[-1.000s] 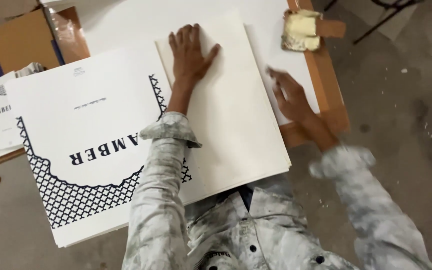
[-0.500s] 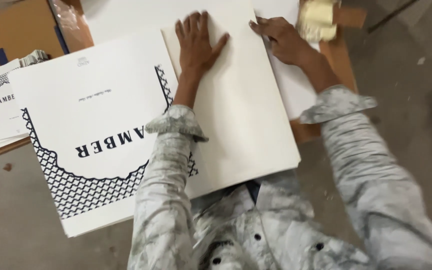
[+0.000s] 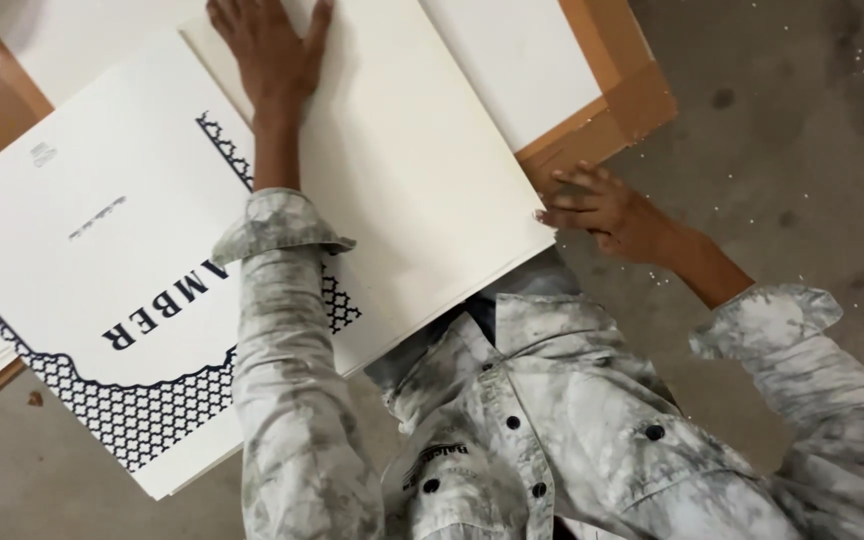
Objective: The person assembles paper packaging by applying glue to the edges of a white cardboard sheet with a brush and pressing it together with another printed sheet.
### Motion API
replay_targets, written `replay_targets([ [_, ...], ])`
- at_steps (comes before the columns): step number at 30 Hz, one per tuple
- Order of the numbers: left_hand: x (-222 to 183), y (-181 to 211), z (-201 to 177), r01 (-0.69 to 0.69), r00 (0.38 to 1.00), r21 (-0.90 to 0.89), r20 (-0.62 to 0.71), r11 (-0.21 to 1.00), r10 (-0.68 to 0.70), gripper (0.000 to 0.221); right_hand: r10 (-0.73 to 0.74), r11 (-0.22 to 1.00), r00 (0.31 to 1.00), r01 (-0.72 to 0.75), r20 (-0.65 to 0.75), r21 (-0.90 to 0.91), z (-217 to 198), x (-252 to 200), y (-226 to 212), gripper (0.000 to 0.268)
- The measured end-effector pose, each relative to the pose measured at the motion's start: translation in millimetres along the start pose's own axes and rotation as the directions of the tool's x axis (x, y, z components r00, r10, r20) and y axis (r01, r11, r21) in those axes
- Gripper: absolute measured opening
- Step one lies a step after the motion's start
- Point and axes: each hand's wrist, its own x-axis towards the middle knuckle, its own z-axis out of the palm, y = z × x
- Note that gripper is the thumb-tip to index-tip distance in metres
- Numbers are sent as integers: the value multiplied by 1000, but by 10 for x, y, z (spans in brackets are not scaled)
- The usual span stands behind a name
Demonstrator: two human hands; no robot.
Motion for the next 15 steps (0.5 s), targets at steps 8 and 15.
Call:
replay_targets([
  [8, -15, 15, -2, -43, 996, 2, -77, 999, 43, 81, 243, 701, 969, -142, -46, 699, 98, -395, 278, 79],
  [15, 67, -24, 59, 38, 998, 63, -54, 997, -35, 88, 338, 613, 932, -111, -132, 782, -157, 1597, 724, 54],
])
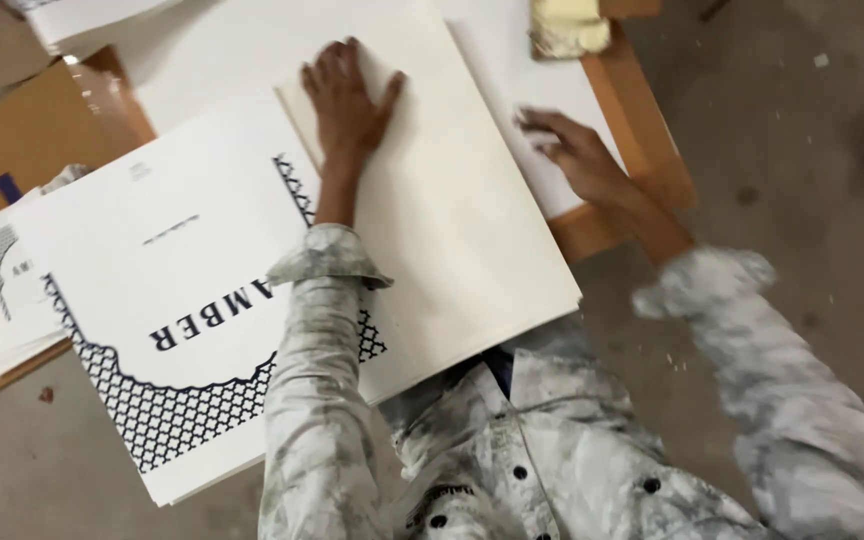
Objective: The person assembles paper packaging by applying glue to the edges of a white cardboard sheet with a brush and pressing it together with another printed sheet.
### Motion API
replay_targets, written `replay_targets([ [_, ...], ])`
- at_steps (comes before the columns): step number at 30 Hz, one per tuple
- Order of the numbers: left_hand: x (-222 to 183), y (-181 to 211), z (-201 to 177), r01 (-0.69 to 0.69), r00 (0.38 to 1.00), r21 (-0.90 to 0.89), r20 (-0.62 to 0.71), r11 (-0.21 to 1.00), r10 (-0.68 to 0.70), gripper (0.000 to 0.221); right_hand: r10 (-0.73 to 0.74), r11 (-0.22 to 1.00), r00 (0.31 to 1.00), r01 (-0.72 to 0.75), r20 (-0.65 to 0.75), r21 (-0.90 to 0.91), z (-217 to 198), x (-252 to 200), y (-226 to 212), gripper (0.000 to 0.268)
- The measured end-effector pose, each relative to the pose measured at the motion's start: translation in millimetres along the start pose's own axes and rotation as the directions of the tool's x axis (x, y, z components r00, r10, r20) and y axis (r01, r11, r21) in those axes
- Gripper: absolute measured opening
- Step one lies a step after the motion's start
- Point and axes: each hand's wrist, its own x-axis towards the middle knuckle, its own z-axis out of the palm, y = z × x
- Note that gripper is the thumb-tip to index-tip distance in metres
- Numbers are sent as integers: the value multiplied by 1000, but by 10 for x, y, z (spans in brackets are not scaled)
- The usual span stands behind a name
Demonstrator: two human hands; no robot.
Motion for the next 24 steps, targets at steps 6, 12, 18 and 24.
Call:
replay_targets([
  [6, -18, 65, -95, 36, 999, -26, -22, 999, -36, 88, -167, 957, 983, 144, -73, -251, 256, 1590, 105, 58],
  [12, -48, 126, -210, 17, 999, -60, -42, 998, -19, 81, -269, 887, 959, 213, -84, -410, 301, 2028, 256, 56],
  [18, -44, 105, -150, -4, 998, -70, -65, 998, 0, 81, -368, 792, 930, 297, -28, -532, 223, 1986, 278, 67],
  [24, -50, 92, -134, -16, 996, -68, -83, 998, 10, 81, -387, 741, 921, 340, 45, -579, 158, 1793, 133, 71],
])
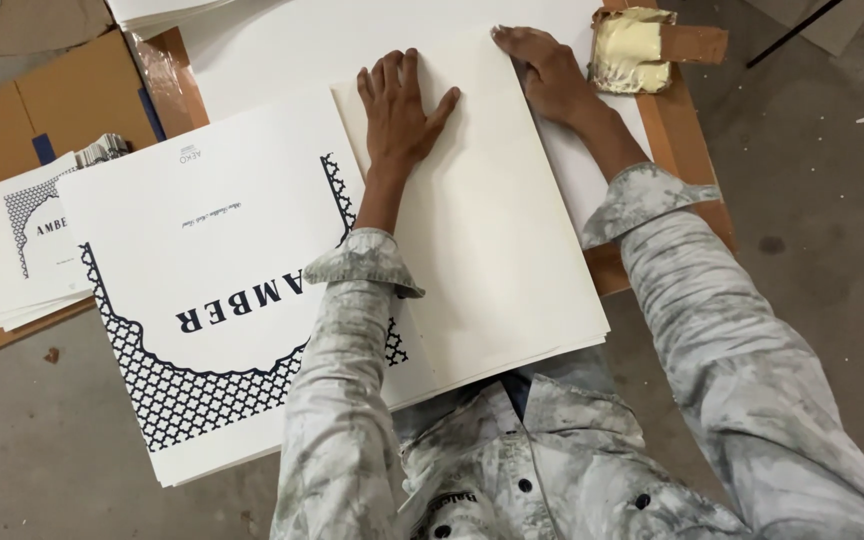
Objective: The person assembles paper packaging by applying glue to the edges of a white cardboard sheet with a brush and pressing it together with another printed sheet.
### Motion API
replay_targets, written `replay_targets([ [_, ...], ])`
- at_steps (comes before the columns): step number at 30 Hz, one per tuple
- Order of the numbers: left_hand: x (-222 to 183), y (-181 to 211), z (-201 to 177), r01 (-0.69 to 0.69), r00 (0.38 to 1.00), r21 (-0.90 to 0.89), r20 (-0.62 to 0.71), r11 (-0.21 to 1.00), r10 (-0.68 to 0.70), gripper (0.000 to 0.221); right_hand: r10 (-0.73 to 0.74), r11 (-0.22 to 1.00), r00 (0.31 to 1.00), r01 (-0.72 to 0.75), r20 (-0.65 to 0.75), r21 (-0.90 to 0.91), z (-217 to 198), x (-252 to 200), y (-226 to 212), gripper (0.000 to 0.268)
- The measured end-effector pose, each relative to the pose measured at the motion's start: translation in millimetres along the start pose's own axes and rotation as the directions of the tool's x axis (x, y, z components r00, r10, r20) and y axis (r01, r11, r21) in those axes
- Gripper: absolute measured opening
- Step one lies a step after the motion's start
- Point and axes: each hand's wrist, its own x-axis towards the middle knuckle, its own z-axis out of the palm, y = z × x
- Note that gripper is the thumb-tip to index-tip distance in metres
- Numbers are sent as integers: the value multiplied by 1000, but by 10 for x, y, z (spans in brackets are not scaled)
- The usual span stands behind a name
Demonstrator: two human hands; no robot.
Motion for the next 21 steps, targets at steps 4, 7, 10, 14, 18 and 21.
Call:
replay_targets([
  [4, 6, -16, 30, -11, 1000, 12, -11, 1000, 11, 82, 7, 1000, 999, -5, 51, -28, -127, -225, -123, 74],
  [7, 1, -16, 25, -18, 1000, 16, -17, 1000, 19, 81, -8, 998, 997, 14, 78, -69, -139, -503, -120, 74],
  [10, 4, -41, 61, -28, 1000, 27, -12, 999, 28, 80, 6, 997, 994, 2, 110, -75, -184, -829, -267, 72],
  [14, -3, -29, 49, -27, 1000, 32, 9, 999, 26, 80, 54, 996, 988, -44, 145, -71, -308, -1200, -541, 68],
  [18, -8, -24, 48, -26, 1000, 15, 9, 1000, 26, 80, 71, 994, 981, -55, 181, -90, -392, -1493, -678, 62],
  [21, 5, -30, 50, -28, 1000, 10, 0, 1000, 28, 80, 76, 989, 973, -46, 216, -142, -485, -1654, -847, 62],
])
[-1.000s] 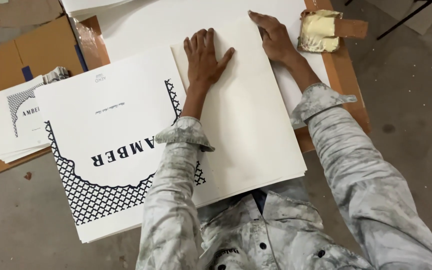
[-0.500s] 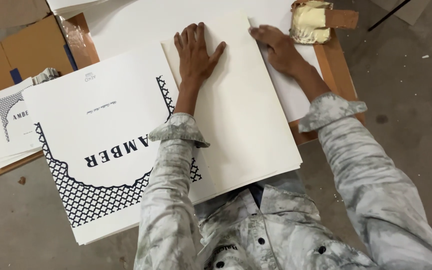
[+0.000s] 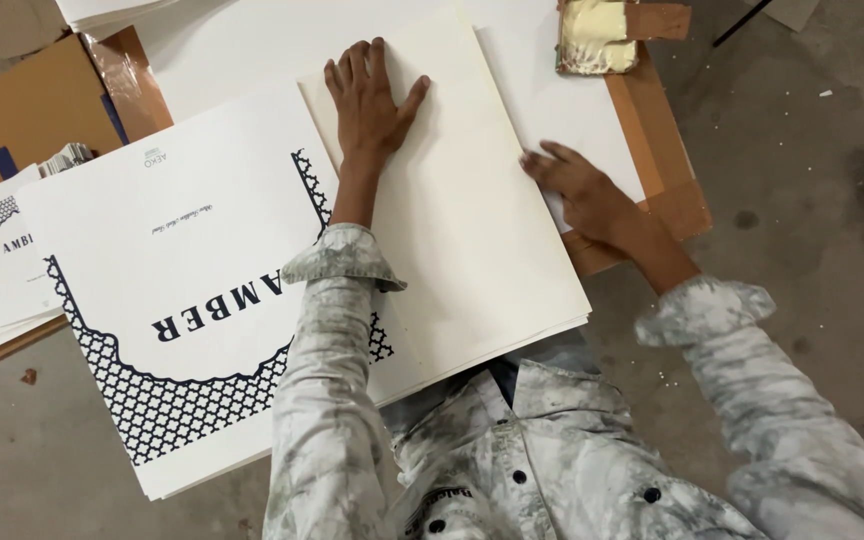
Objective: The person assembles paper packaging by applying glue to the edges of a white cardboard sheet with a brush and pressing it together with another printed sheet.
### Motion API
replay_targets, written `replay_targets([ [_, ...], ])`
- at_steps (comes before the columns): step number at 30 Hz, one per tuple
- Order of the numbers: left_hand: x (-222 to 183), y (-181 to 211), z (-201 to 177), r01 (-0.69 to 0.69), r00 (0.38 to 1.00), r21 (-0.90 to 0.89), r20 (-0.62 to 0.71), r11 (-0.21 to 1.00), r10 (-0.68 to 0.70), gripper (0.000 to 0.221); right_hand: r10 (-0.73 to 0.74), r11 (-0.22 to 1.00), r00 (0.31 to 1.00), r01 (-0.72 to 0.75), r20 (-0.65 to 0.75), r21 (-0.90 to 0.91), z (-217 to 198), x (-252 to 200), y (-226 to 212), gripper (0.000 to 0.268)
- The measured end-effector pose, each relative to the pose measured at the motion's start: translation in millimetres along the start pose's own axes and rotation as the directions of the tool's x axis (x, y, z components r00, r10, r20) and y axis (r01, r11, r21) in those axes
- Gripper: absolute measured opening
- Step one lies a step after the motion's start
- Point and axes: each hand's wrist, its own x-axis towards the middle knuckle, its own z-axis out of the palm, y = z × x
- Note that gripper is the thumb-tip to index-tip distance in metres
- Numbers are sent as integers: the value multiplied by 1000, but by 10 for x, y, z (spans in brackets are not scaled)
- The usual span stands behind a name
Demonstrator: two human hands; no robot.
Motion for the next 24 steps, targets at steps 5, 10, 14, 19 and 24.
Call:
replay_targets([
  [5, -4, -2, 5, 5, 1000, 7, 0, 1000, -5, 81, 2, 999, 998, 1, 61, -44, -47, -414, -189, 66],
  [10, 2, 12, -28, 15, 1000, 4, 21, 1000, -15, 81, 30, 996, 999, -28, -22, 84, -105, -756, -235, 42],
  [14, -3, 12, -25, 12, 1000, 23, 4, 1000, -12, 82, 183, 931, 981, -151, -65, 333, -95, -381, -67, 37],
  [19, -18, 94, -120, 38, 999, -2, 19, 999, -38, 81, 243, 831, 967, -169, -72, 530, 79, 785, 211, 69],
  [24, 2, 81, -136, 52, 999, 0, 16, 999, -52, 81, 176, 905, 979, -119, -105, 408, 368, 1755, 554, 91],
])
